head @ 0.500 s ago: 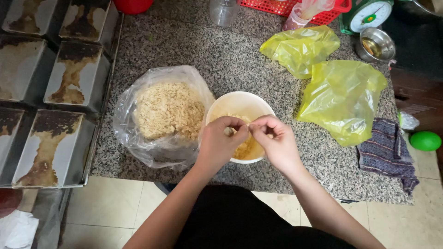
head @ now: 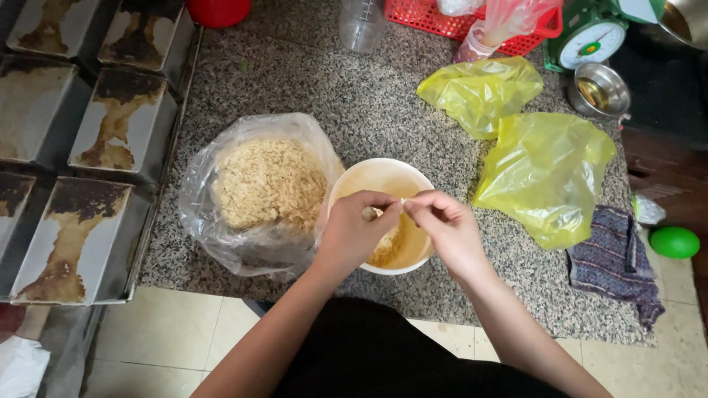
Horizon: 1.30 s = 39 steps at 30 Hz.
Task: Crumbling pieces of cake from a plastic bag into a container.
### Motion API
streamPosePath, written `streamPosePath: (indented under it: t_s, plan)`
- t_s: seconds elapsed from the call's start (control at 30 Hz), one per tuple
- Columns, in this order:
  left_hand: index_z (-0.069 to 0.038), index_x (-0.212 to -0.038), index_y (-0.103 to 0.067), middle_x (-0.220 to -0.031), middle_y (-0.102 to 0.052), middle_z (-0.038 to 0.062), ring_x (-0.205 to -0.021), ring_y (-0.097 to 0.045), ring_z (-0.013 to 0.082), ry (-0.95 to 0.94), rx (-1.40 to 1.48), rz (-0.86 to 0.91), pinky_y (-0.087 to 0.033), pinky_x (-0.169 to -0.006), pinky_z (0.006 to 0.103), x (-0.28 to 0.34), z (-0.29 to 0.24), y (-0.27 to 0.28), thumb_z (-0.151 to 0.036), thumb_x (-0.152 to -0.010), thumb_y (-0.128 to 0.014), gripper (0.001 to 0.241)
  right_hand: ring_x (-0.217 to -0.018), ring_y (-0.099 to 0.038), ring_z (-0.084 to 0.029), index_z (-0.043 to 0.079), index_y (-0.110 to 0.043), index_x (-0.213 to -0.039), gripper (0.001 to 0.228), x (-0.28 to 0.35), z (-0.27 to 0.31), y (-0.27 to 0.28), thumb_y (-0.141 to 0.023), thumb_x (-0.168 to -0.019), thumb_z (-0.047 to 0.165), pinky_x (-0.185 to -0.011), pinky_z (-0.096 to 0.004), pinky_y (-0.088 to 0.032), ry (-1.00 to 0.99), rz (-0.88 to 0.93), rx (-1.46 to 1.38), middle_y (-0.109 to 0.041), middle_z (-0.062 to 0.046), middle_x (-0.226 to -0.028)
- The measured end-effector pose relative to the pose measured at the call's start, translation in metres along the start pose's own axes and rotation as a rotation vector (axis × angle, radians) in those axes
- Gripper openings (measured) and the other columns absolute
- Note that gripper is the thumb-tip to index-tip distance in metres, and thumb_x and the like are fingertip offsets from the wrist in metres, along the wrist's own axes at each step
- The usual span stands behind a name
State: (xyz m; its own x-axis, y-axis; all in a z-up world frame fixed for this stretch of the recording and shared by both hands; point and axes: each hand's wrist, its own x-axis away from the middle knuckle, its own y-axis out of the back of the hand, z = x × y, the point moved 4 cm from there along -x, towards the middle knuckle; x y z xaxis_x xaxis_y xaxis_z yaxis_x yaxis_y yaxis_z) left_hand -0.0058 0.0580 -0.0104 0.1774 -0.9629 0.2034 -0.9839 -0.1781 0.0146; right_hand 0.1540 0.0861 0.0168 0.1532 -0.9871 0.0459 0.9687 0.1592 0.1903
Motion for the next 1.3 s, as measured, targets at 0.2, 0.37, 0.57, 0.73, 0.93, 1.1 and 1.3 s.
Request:
streamPosePath:
  t_s: [0.2, 0.37, 0.57, 0.73, 0.93, 1.1, 1.3]
  plan:
    - [-0.008, -0.092, -0.079, -0.087, -0.077, 0.009, -0.082, -0.073, 0.0191, -0.059, -0.123, -0.008, -0.060, -0.074, 0.0269, -0.005, -0.004, 0.000, -0.022, -0.079, -0.079, 0.019, -0.073, -0.059, -0.012, 0.009, -0.081, -0.094, 0.013, -0.011, -0.002, 0.003, -0.079, -0.084, 0.002, -0.074, -0.028, -0.048, 0.344, 0.045, 0.326, -0.070, -0.008, -0.091]
    - [-0.011, -0.091, -0.079, -0.084, -0.075, 0.005, -0.077, -0.067, 0.0133, -0.018, -0.108, -0.003, -0.060, -0.072, 0.0279, -0.006, 0.004, -0.001, -0.025, -0.081, -0.076, 0.017, -0.076, -0.052, -0.008, 0.006, -0.077, -0.093, 0.008, -0.016, -0.010, 0.003, -0.074, -0.088, 0.001, -0.076, -0.026, -0.048, 0.182, 0.003, 0.147, -0.061, -0.001, -0.081]
    - [-0.013, -0.090, -0.080, -0.081, -0.074, 0.001, -0.074, -0.060, 0.0094, 0.029, -0.049, -0.048, -0.054, -0.068, 0.0277, -0.002, -0.002, 0.011, -0.026, -0.082, -0.074, 0.016, -0.072, -0.055, -0.009, 0.007, -0.077, -0.093, 0.009, -0.027, -0.014, 0.013, -0.069, -0.091, 0.006, -0.072, -0.024, -0.048, 0.020, -0.089, 0.073, -0.062, -0.001, -0.074]
    - [-0.019, -0.095, -0.081, -0.090, -0.079, 0.000, -0.090, -0.071, 0.0138, 0.046, -0.111, -0.045, -0.055, -0.080, 0.0321, 0.000, -0.001, 0.012, -0.036, -0.082, -0.075, 0.022, -0.077, -0.056, -0.010, 0.006, -0.078, -0.097, 0.010, -0.019, -0.011, 0.007, -0.070, -0.092, 0.005, -0.076, -0.027, -0.050, 0.084, -0.010, 0.134, -0.065, -0.005, -0.079]
    - [-0.020, -0.105, -0.080, -0.103, -0.078, 0.003, -0.109, -0.071, 0.0256, -0.058, -0.203, -0.004, -0.055, -0.092, 0.0381, -0.020, 0.028, 0.000, -0.036, -0.087, -0.068, 0.027, -0.075, -0.061, -0.011, 0.007, -0.078, -0.107, 0.016, -0.020, -0.024, 0.005, -0.073, -0.092, 0.007, -0.072, -0.028, -0.052, 0.211, -0.018, 0.326, -0.065, -0.006, -0.083]
    - [-0.009, -0.102, -0.078, -0.097, -0.077, 0.013, -0.105, -0.071, 0.0326, -0.219, -0.181, -0.005, -0.057, -0.091, 0.0433, -0.032, 0.035, 0.001, -0.028, -0.087, -0.073, 0.025, -0.070, -0.064, -0.014, 0.005, -0.075, -0.105, 0.019, -0.027, -0.051, 0.003, -0.058, -0.101, 0.008, -0.064, -0.028, -0.054, 0.222, -0.033, 0.335, -0.070, -0.008, -0.078]
    - [-0.011, -0.108, -0.075, -0.101, -0.077, 0.012, -0.108, -0.070, 0.0319, -0.221, -0.150, 0.008, -0.057, -0.093, 0.0430, -0.036, 0.043, 0.002, -0.027, -0.087, -0.069, 0.027, -0.073, -0.070, -0.020, 0.016, -0.079, -0.101, 0.016, -0.019, -0.050, -0.015, -0.065, -0.094, 0.010, -0.072, -0.034, -0.056, 0.424, -0.008, 0.569, -0.073, -0.003, -0.078]
